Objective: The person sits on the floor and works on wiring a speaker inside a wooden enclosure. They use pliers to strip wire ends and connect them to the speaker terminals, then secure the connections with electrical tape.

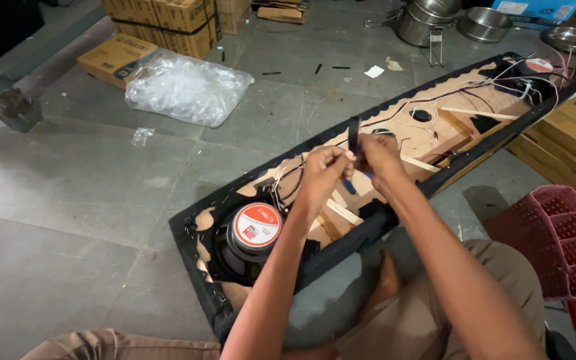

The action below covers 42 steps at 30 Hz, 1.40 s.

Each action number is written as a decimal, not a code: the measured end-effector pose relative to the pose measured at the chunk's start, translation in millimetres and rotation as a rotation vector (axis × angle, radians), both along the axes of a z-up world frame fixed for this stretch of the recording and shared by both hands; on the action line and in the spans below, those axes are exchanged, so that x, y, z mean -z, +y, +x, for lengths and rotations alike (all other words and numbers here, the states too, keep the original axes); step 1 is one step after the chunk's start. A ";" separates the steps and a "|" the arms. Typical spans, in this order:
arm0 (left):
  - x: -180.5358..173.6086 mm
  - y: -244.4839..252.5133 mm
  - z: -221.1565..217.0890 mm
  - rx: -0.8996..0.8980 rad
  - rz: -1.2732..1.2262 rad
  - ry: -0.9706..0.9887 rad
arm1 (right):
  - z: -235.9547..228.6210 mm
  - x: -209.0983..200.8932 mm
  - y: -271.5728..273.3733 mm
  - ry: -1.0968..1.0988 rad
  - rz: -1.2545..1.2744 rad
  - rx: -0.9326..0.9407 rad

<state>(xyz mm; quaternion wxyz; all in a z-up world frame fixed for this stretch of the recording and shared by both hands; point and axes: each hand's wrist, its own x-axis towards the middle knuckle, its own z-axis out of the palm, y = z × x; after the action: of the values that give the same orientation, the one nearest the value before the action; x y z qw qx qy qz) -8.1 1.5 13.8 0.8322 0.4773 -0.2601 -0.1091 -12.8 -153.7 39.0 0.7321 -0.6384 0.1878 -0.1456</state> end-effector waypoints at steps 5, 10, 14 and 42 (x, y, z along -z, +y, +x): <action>13.7 -3.7 4.0 0.108 0.027 0.156 | -10.5 -16.6 -0.6 -0.105 -0.211 0.010; 20.5 5.9 16.1 -0.023 -0.097 0.264 | -25.1 -55.3 9.8 0.017 -0.413 -0.166; 12.6 10.1 19.3 -0.323 0.064 0.293 | -34.7 -68.9 14.5 0.256 -0.645 -0.124; -20.7 63.0 -7.3 -0.473 0.687 -0.556 | -58.7 -70.0 42.5 -0.130 -1.222 -0.580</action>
<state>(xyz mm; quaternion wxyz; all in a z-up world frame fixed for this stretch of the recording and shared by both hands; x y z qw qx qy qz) -15.4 64.4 34.5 0.5282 0.7806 -0.3060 0.1346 -71.5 -111.3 109.0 0.2593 -0.9519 -0.1514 -0.0615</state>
